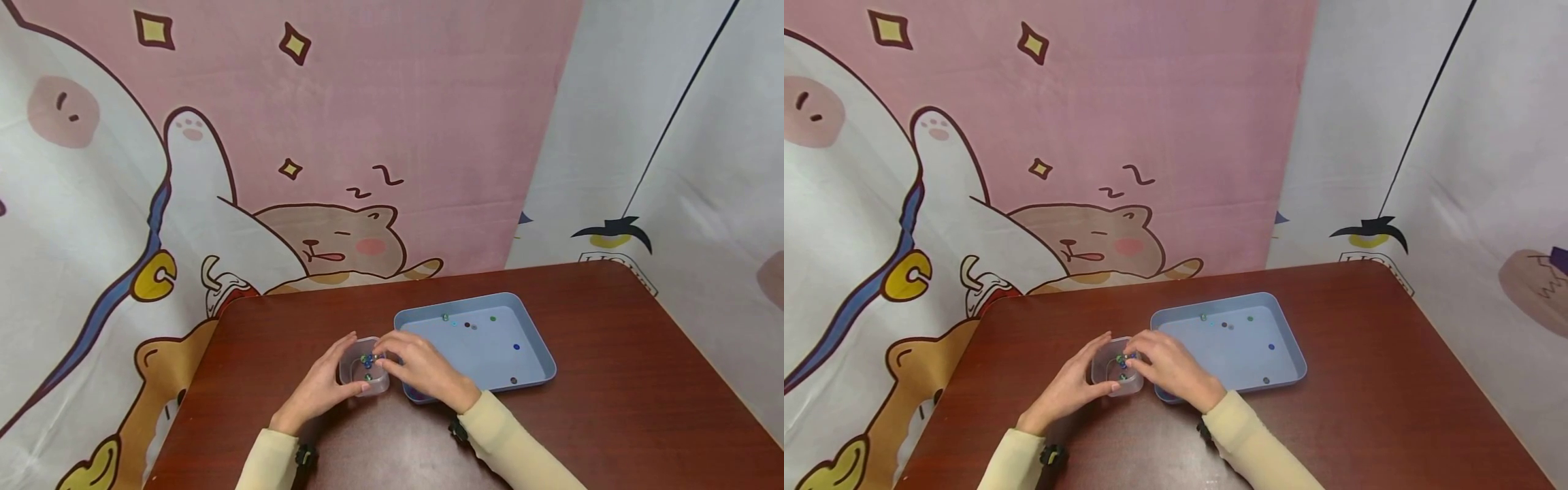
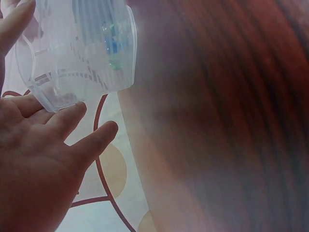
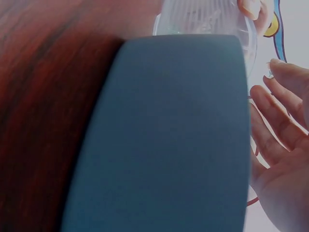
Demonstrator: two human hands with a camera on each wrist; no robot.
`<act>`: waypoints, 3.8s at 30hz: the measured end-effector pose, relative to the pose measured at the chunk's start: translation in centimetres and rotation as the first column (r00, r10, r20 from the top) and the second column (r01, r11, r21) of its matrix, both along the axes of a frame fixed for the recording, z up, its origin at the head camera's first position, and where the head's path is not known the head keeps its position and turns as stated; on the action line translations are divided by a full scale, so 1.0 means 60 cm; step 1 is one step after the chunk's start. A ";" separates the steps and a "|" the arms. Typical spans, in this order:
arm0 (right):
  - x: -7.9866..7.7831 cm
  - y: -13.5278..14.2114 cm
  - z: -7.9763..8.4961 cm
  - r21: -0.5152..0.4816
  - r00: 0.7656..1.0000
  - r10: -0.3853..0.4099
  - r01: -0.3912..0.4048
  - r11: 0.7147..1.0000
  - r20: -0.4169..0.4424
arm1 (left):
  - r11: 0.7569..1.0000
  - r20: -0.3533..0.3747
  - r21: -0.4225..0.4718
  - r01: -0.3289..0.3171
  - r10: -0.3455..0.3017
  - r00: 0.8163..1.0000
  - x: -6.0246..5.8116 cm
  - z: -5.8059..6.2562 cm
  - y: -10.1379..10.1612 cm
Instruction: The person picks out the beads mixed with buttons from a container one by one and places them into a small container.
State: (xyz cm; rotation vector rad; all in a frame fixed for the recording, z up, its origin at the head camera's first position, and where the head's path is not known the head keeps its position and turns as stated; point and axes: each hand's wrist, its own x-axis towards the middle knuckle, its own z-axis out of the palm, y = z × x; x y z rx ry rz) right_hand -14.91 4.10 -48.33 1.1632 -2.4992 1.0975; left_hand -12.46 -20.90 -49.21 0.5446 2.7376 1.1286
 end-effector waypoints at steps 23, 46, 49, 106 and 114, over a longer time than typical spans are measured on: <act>0.001 -0.005 -0.006 0.058 0.998 0.013 -0.010 0.998 -0.056 | 1.000 0.005 0.001 0.009 -0.009 1.000 -0.001 0.000 0.000; 0.006 0.069 0.063 0.086 0.992 -0.044 0.054 0.995 -0.115 | 1.000 0.007 0.008 -0.026 0.026 1.000 0.002 -0.001 0.001; 0.000 0.084 0.067 0.091 0.989 -0.057 0.069 0.993 -0.137 | 1.000 0.002 0.002 -0.025 0.025 1.000 0.002 -0.001 0.001; -0.129 0.208 0.026 0.335 0.982 -0.129 0.076 0.939 0.137 | 1.000 -0.003 -0.013 -0.028 0.028 1.000 0.002 0.000 0.002; -0.136 0.204 0.020 0.347 0.976 -0.129 0.060 0.936 0.176 | 1.000 -0.008 -0.011 -0.028 0.028 1.000 0.001 -0.001 0.002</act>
